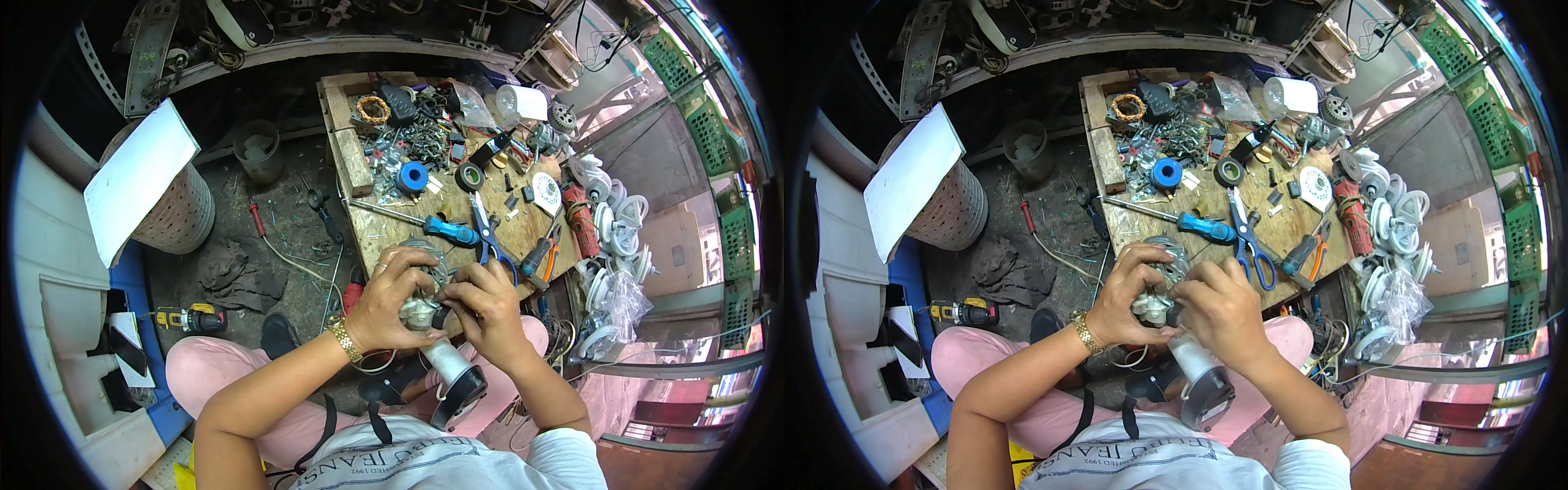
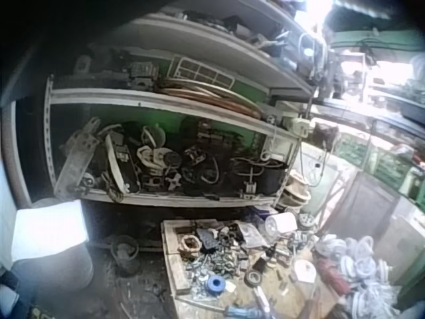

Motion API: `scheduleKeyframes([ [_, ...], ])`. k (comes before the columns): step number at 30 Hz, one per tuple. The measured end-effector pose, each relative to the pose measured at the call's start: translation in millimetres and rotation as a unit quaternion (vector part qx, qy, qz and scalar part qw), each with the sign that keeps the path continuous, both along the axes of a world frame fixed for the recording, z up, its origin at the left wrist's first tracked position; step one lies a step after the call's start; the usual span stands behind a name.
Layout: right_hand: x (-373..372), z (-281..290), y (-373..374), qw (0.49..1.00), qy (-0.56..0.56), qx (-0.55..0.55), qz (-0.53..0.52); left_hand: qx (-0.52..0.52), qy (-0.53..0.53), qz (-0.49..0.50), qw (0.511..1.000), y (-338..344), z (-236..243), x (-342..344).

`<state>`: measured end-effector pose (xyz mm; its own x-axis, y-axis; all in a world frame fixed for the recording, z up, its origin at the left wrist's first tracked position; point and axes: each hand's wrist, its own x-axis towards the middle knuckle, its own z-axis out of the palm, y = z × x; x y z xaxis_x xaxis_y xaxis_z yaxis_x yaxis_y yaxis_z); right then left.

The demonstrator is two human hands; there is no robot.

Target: The person disassembles an electric fan motor using a screwdriver, removing the front casing and inspecting the internal components by hand.

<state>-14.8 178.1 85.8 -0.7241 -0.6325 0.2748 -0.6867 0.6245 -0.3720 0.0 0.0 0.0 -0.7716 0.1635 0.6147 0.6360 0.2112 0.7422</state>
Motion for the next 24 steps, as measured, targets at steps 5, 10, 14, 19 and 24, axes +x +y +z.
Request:
scheduleKeyframes([
  [5,3.2,4.0,-2.4,1.000,0.012,-0.005,0.000,-0.029,-0.025,-0.001,0.999,-5.5,7.4,0.9],
  [10,3.7,4.0,4.0,1.000,0.018,-0.019,-0.001,-0.037,-0.028,-0.006,0.999,-3.5,14.0,0.6],
  [14,-6.0,7.1,9.7,0.999,-0.002,-0.025,0.047,-0.044,-0.031,-0.009,0.999,-2.1,14.1,0.1],
  [19,-46.6,-5.0,45.0,0.947,-0.126,-0.272,-0.119,-0.055,-0.024,-0.011,0.998,0.0,14.6,-0.7],
  [24,-66.1,-25.6,96.4,0.961,-0.030,-0.183,-0.205,-0.056,-0.021,-0.002,0.998,1.1,13.2,-0.2],
])
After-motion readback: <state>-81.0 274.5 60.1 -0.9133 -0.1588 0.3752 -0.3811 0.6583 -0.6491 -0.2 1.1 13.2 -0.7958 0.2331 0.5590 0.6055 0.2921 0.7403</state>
